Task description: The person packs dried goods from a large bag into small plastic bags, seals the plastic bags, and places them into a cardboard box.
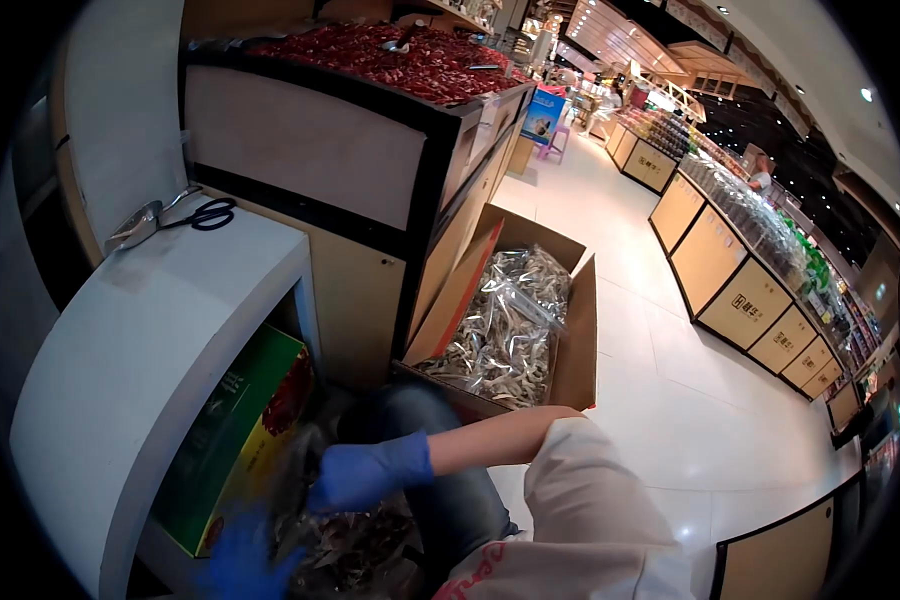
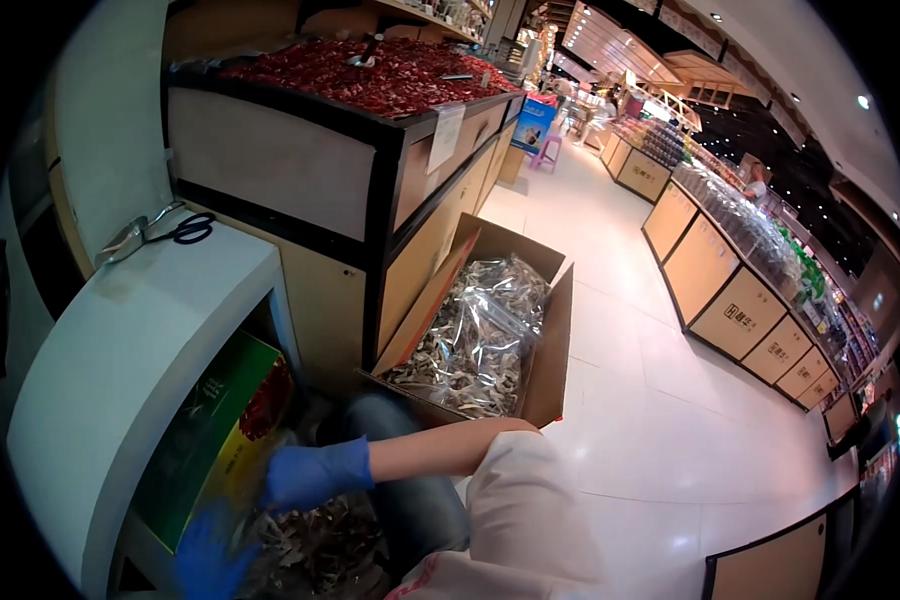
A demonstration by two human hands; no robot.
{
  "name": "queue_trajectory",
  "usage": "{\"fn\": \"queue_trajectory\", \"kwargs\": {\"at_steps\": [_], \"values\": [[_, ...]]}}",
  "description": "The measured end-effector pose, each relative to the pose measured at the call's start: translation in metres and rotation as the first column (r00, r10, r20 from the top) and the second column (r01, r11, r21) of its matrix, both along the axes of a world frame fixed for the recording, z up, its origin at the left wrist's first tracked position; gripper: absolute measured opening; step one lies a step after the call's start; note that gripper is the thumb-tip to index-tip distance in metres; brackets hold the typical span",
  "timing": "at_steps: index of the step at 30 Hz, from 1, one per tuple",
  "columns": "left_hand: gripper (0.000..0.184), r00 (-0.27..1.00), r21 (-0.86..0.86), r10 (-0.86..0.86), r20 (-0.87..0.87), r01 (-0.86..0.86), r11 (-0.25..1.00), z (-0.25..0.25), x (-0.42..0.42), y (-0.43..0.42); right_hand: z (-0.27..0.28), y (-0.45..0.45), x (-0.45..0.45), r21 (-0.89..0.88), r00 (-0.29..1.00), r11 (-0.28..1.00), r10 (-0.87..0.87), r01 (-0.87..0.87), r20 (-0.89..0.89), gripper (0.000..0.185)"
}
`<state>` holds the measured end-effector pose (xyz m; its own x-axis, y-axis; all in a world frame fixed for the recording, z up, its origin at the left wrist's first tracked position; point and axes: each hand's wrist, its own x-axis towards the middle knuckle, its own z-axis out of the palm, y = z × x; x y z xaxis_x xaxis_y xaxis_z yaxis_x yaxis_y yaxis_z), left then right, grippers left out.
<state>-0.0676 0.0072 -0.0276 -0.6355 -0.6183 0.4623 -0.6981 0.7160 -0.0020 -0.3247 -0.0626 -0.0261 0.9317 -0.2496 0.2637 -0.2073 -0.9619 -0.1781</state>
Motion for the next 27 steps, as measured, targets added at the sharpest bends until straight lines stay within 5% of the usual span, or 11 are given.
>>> {"fn": "queue_trajectory", "kwargs": {"at_steps": [6, 9, 11, 12, 13, 15, 16, 17, 21, 23, 27], "values": [[0.009, 0.973, 0.078, 0.181, 0.141, -0.193, 0.978, -0.065, -0.019, -0.015, -0.002, 0.007, 0.028, -0.078, 0.985, 0.983, -0.168, 0.164, -0.038, 0.012], [0.017, 0.871, -0.229, 0.38, 0.311, -0.319, 0.92, -0.073, -0.016, -0.018, 0.003, 0.01, 0.028, -0.166, 0.966, 0.964, -0.228, 0.207, -0.118, 0.013], [0.015, 0.996, 0.134, 0.064, -0.068, -0.054, 0.989, -0.018, -0.02, -0.019, 0.009, 0.007, 0.02, -0.152, 0.983, 0.971, -0.179, 0.182, 0.036, 0.013], [0.015, 0.996, 0.135, 0.064, -0.065, -0.055, 0.989, -0.038, -0.004, -0.019, 0.02, 0.005, 0.013, -0.151, 0.983, 0.972, -0.178, 0.182, 0.039, 0.013], [0.014, 0.896, 0.433, 0.235, -0.377, -0.054, 0.9, -0.055, 0.015, -0.018, 0.037, 0.005, 0.001, -0.092, 0.982, 0.978, -0.19, 0.189, -0.008, 0.013], [0.013, 0.679, 0.674, 0.466, -0.568, 0.058, 0.737, -0.067, 0.041, -0.005, 0.049, 0.007, -0.014, -0.03, 0.987, 0.987, -0.16, 0.16, 0.018, 0.015], [0.018, 0.943, 0.457, 0.203, -0.265, -0.063, 0.887, -0.011, 0.039, 0.015, 0.048, 0.009, -0.02, -0.028, 0.987, 0.987, -0.16, 0.16, 0.02, 0.015], [0.036, 0.985, 0.187, 0.009, 0.173, -0.042, 0.982, 0.021, 0.038, 0.028, 0.046, 0.011, -0.025, -0.088, 0.991, 0.991, -0.089, 0.098, 0.097, 0.016], [0.031, 0.98, 0.016, 0.029, 0.199, -0.032, 0.999, 0.013, 0.041, 0.047, 0.055, 0.029, -0.045, -0.172, 0.98, 0.984, -0.012, 0.046, 0.196, 0.019], [0.025, 0.994, -0.097, -0.097, -0.043, 0.092, 0.991, 0.013, 0.034, 0.042, 0.063, 0.041, -0.053, -0.153, 0.978, 0.987, -0.023, 0.056, 0.208, 0.02], [0.017, 0.993, 0.106, -0.068, 0.096, 0.058, 0.993, 0.025, 0.041, 0.045, 0.065, 0.063, -0.077, 0.014, 0.977, 0.995, -0.095, 0.094, 0.19, 0.014]]}}
